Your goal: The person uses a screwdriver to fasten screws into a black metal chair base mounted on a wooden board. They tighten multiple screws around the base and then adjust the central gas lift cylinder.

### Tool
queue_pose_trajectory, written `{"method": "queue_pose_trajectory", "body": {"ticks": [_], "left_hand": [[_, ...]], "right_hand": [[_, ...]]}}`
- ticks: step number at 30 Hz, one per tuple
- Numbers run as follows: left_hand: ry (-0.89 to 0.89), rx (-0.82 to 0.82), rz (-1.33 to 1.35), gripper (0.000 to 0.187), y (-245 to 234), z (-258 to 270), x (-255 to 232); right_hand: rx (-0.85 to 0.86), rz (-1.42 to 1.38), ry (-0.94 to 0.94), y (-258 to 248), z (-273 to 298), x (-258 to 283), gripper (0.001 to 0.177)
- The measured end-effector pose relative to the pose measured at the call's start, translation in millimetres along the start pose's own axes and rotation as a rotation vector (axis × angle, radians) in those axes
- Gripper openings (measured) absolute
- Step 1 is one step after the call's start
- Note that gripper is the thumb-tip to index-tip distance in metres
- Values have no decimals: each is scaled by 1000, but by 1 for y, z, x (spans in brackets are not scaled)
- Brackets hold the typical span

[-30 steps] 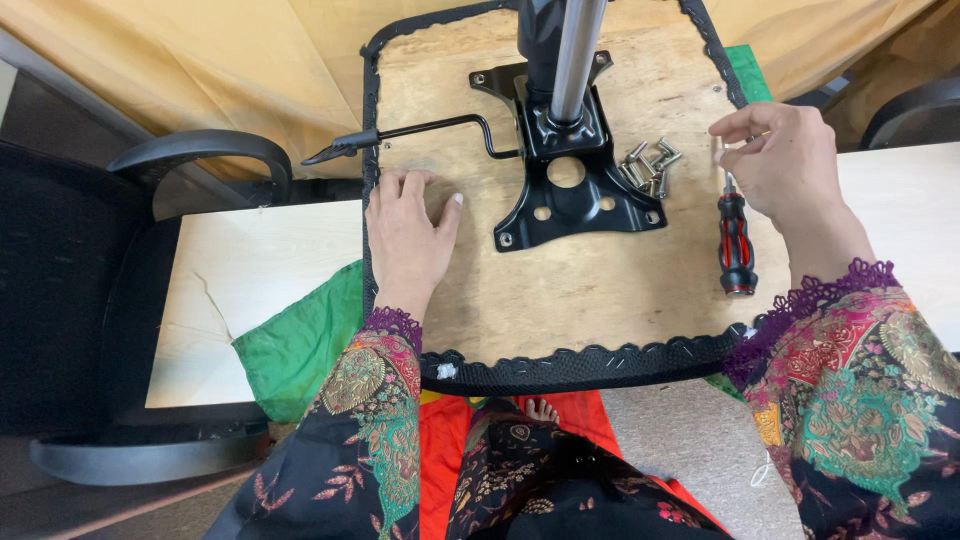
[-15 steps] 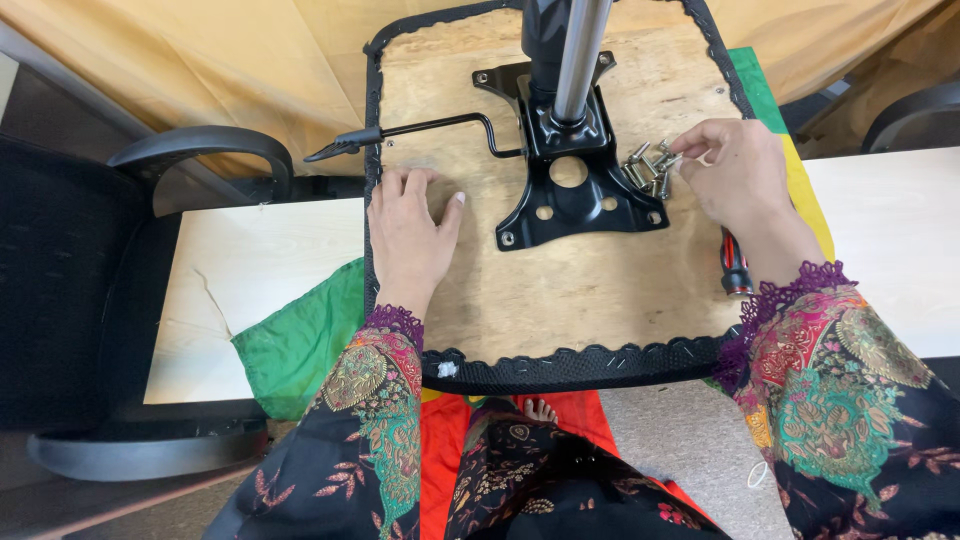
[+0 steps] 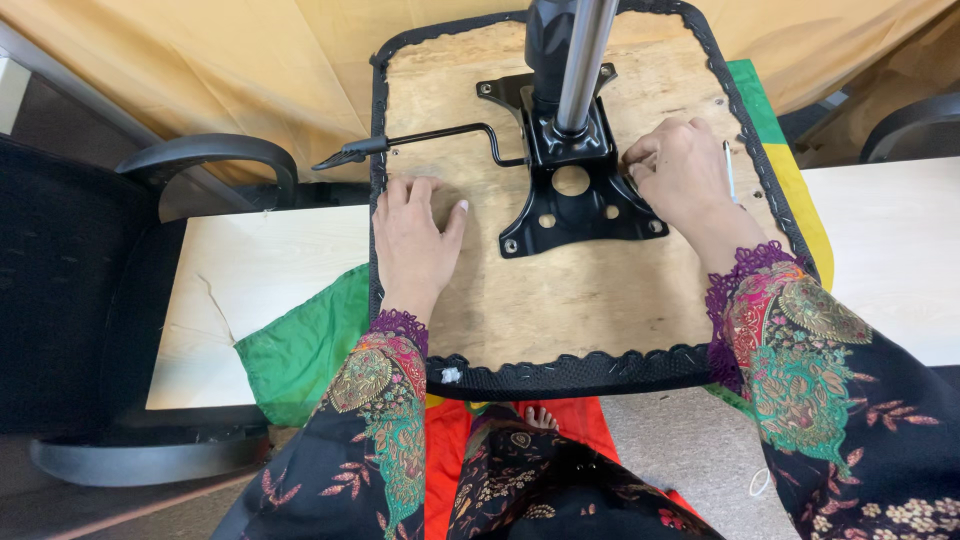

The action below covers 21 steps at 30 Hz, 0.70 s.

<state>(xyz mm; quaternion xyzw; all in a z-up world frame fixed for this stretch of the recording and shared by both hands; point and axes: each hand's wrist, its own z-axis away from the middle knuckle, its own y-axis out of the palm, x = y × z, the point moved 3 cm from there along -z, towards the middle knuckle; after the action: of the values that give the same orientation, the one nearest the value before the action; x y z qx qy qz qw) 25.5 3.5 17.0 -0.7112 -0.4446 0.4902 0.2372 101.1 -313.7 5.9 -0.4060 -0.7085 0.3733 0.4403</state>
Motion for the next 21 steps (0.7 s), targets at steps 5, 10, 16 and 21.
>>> {"method": "queue_pose_trajectory", "body": {"ticks": [5,10,16,21], "left_hand": [[8,-13,10,35,0,0,0],[10,-13,9,34,-1,0,0],[7,-18,12,34,1,0,1],[81,-97,51,30,-4,3,-1]], "right_hand": [[14,23,50,2,-2,5,10],[18,77,26,-1,-4,12,7],[55,83,61,-5,-6,15,9],[-14,-474,421,-16,-9,6,23]]}}
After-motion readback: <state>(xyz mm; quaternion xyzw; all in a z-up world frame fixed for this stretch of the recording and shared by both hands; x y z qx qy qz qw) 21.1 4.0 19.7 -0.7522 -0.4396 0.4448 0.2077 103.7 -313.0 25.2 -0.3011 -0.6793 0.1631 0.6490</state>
